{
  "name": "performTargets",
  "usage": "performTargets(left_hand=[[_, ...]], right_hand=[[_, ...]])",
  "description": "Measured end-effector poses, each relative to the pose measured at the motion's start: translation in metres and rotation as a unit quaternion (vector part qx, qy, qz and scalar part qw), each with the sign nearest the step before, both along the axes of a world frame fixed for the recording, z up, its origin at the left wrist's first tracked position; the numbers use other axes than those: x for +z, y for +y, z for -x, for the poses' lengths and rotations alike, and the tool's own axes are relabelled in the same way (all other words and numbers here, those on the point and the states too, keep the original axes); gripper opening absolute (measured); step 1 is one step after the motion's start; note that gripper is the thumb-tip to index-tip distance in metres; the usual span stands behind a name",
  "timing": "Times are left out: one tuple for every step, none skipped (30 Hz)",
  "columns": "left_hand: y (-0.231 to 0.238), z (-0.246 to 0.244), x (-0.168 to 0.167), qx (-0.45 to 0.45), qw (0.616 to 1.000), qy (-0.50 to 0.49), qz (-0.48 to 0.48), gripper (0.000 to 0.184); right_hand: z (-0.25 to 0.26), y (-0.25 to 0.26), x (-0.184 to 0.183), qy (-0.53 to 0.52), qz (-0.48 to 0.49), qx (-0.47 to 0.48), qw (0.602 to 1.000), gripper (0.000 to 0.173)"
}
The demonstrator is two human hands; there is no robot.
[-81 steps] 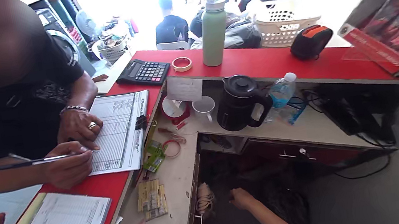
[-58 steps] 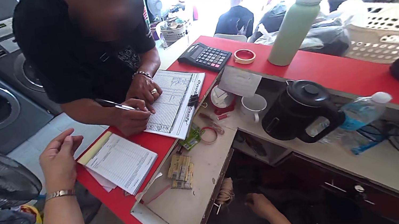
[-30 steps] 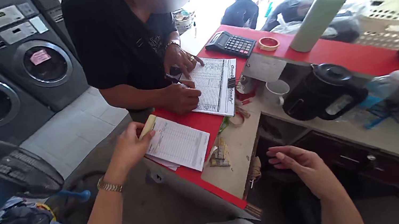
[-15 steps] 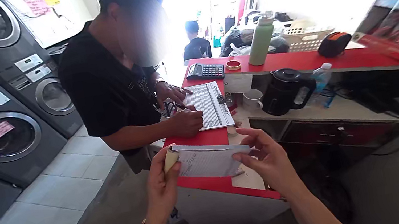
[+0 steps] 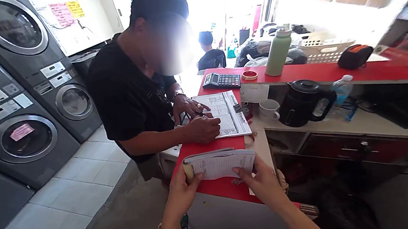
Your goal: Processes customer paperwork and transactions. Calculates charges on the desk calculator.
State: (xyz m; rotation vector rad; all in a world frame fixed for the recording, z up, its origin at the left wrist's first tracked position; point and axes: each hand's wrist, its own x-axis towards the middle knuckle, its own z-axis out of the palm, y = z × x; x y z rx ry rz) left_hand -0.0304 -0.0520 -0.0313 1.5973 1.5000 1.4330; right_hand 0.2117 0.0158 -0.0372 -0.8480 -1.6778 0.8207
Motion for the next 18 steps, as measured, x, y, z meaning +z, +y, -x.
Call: performTargets(left_hand=[[-0.0003,0.0008,0.0001,-0.010,1.000,-0.012,-0.001,0.044],[-0.0007,0.0012,0.0001,-0.018,1.000,-0.022,-0.003,0.042],[-0.0007,0.0013,0.0000,-0.022,0.999,-0.027,-0.004,0.040],[-0.0006,0.0013,-0.0008,-0.025,0.999,-0.030,-0.007,0.038],[-0.0003,0.0015,-0.0018,-0.026,0.999,-0.030,-0.009,0.037],[-0.0003,0.0017,-0.0026,-0.025,0.999,-0.029,-0.011,0.037],[-0.0008,0.0017,-0.0031,-0.022,0.999,-0.027,-0.013,0.037],[-0.0016,0.0011,-0.0035,-0.017,1.000,-0.023,-0.013,0.038],[-0.0019,0.0004,-0.0043,-0.009,1.000,-0.016,-0.011,0.039],[-0.0020,-0.0005,-0.0048,0.002,1.000,-0.005,-0.006,0.041],[-0.0021,-0.0012,-0.0051,0.012,1.000,0.007,0.001,0.042],[-0.0019,-0.0014,-0.0058,0.020,1.000,0.020,0.006,0.043],[-0.0018,-0.0014,-0.0066,0.027,0.999,0.030,0.009,0.044],[-0.0017,-0.0010,-0.0069,0.031,0.999,0.036,0.012,0.045],[-0.0021,-0.0008,-0.0060,0.033,0.998,0.042,0.016,0.046],[-0.0024,-0.0007,-0.0051,0.032,0.998,0.046,0.019,0.047],[-0.0026,-0.0007,-0.0043,0.031,0.998,0.045,0.020,0.047],[-0.0026,-0.0006,-0.0039,0.029,0.998,0.043,0.020,0.047]], right_hand=[[-0.0008,-0.0004,0.0000,-0.004,0.004,0.000,1.000,0.046],[-0.0016,-0.0007,0.0002,-0.004,0.008,0.002,1.000,0.045],[-0.0021,-0.0008,0.0005,-0.002,0.011,0.004,1.000,0.043],[-0.0026,-0.0010,0.0008,0.000,0.015,0.005,1.000,0.041],[-0.0028,-0.0011,0.0013,0.001,0.018,0.006,1.000,0.040],[-0.0027,-0.0011,0.0016,0.002,0.017,0.008,1.000,0.039],[-0.0024,-0.0011,0.0017,0.001,0.015,0.008,1.000,0.038],[-0.0022,-0.0013,0.0019,0.000,0.012,0.007,1.000,0.038],[-0.0021,-0.0014,0.0018,-0.002,0.011,0.007,1.000,0.038],[-0.0022,-0.0016,0.0016,-0.003,0.011,0.005,1.000,0.038],[-0.0022,-0.0020,0.0016,-0.005,0.013,0.005,1.000,0.038],[-0.0025,-0.0023,0.0015,-0.007,0.015,0.005,1.000,0.038],[-0.0026,-0.0024,0.0014,-0.009,0.014,0.005,1.000,0.037],[-0.0026,-0.0026,0.0015,-0.010,0.012,0.006,1.000,0.037],[-0.0026,-0.0027,0.0013,-0.007,0.011,0.009,1.000,0.038],[-0.0028,-0.0028,0.0009,-0.005,0.009,0.012,1.000,0.038],[-0.0027,-0.0026,0.0005,-0.003,0.007,0.013,1.000,0.038],[-0.0027,-0.0025,-0.0001,-0.002,0.005,0.013,1.000,0.037]])
